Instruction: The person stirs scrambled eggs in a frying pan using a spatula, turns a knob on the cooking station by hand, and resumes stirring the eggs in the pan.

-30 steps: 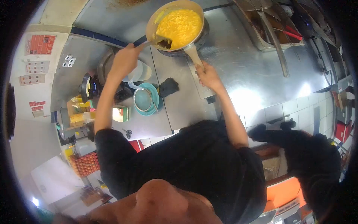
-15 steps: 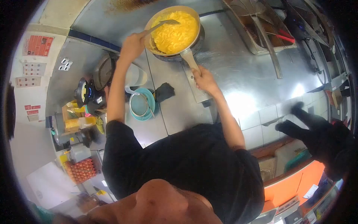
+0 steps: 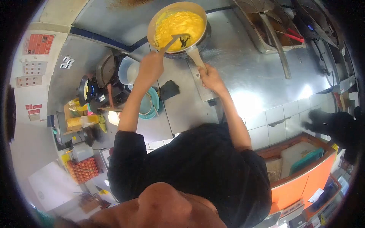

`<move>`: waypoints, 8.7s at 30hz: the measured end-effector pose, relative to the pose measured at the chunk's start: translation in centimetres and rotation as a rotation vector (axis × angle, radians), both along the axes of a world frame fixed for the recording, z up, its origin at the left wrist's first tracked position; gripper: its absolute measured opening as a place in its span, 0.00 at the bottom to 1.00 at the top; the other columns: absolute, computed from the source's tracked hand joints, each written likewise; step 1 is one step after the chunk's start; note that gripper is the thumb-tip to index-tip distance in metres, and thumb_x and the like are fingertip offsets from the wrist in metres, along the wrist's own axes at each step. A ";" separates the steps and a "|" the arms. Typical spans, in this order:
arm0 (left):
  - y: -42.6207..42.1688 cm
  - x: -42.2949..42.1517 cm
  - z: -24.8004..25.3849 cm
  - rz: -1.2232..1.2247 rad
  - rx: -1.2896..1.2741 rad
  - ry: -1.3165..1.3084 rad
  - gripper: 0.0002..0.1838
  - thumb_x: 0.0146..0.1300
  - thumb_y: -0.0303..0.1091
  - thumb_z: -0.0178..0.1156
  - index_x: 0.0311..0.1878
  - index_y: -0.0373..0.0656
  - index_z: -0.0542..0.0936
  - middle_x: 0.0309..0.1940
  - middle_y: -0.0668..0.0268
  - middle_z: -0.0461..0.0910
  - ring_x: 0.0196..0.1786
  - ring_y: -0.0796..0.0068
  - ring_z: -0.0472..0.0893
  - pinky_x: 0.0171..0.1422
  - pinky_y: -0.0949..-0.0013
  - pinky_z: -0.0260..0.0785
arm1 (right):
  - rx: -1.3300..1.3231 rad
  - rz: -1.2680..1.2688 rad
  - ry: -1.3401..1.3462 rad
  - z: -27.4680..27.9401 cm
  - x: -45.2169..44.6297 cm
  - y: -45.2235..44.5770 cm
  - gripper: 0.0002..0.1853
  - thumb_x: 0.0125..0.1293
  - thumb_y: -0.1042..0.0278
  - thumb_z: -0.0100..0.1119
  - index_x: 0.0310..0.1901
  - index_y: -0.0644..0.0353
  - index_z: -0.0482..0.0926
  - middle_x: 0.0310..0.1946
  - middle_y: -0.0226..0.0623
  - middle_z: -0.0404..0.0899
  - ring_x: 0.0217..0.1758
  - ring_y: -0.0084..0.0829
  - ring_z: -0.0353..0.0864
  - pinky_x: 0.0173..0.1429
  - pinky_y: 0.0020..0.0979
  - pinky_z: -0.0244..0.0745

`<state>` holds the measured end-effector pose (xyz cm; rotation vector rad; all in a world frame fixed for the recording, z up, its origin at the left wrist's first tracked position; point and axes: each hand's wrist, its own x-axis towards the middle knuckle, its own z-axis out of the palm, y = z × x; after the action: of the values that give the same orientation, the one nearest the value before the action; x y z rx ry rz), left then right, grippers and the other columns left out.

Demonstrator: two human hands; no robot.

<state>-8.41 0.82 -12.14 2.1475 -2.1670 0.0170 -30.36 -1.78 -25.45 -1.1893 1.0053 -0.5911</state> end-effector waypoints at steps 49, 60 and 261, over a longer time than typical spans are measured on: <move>-11.0 12.0 3.2 0.107 -0.168 0.054 0.15 0.60 0.33 0.53 0.44 0.42 0.86 0.41 0.46 0.84 0.45 0.43 0.83 0.53 0.50 0.76 | -0.018 -0.015 0.008 -0.1 0.3 0.0 0.17 0.76 0.56 0.51 0.49 0.65 0.76 0.18 0.26 0.69 0.15 0.20 0.70 0.19 0.26 0.66; -11.0 5.1 0.2 -0.197 0.002 0.192 0.18 0.65 0.29 0.54 0.56 0.40 0.82 0.42 0.42 0.82 0.46 0.42 0.82 0.53 0.49 0.74 | -0.015 -0.020 0.019 -0.2 0.2 0.2 0.16 0.77 0.57 0.51 0.48 0.64 0.76 0.18 0.25 0.69 0.15 0.19 0.69 0.20 0.26 0.67; 2.7 -0.8 6.3 0.129 0.055 0.049 0.16 0.64 0.29 0.55 0.54 0.43 0.83 0.37 0.44 0.83 0.43 0.42 0.82 0.48 0.47 0.74 | 0.318 0.103 -0.259 -0.6 -0.8 -1.5 0.18 0.79 0.53 0.46 0.57 0.59 0.71 0.28 0.28 0.72 0.23 0.19 0.69 0.26 0.23 0.67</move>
<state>-9.23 3.56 -5.87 2.2887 -2.0228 -0.0867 -31.20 -3.26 -26.02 -0.8533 0.7782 -0.4695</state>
